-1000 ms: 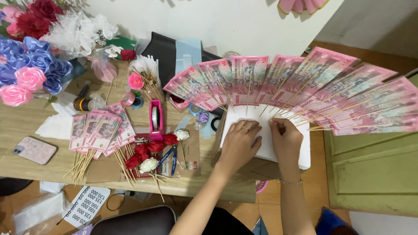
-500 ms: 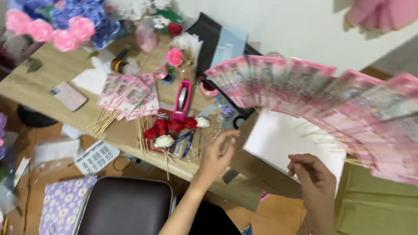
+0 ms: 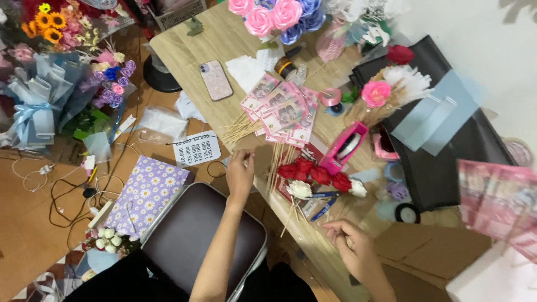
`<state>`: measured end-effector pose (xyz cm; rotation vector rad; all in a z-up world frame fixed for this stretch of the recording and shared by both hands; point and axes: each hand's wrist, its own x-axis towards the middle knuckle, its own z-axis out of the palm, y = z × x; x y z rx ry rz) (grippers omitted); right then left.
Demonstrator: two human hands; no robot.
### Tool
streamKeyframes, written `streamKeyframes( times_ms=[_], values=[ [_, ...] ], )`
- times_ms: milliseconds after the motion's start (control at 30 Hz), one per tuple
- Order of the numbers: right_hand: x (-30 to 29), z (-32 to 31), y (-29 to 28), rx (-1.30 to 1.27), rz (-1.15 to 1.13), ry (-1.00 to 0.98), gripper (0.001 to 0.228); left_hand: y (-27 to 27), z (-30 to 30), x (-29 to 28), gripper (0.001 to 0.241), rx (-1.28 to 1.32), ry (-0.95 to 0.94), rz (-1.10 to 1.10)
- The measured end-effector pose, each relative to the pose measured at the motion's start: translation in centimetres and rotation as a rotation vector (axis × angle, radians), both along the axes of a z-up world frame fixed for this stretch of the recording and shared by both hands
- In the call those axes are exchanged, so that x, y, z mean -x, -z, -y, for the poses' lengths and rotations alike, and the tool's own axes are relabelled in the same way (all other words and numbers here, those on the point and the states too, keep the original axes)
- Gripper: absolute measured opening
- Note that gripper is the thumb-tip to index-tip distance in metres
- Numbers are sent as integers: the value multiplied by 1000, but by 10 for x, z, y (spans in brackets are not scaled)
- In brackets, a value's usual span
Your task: The person arranges currency bills attached to wooden sticks into a large fan-shaped bouquet using a foam block base.
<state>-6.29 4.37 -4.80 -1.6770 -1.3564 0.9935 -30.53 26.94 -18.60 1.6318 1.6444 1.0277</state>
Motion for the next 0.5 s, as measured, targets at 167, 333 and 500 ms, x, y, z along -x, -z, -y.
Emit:
streamKeyframes(
  times_ms=[167,333,500],
  values=[
    [-2,-21,35,453,195,-44,37,51,-100,-1,24,-142,113,-384],
    [-22,-3,74,461,158,44,32,106,-132,-20,28,-100,172,-759],
    [-28,7,80,497,150,114,33,97,-126,-28,22,-115,213,-967]
  ],
)
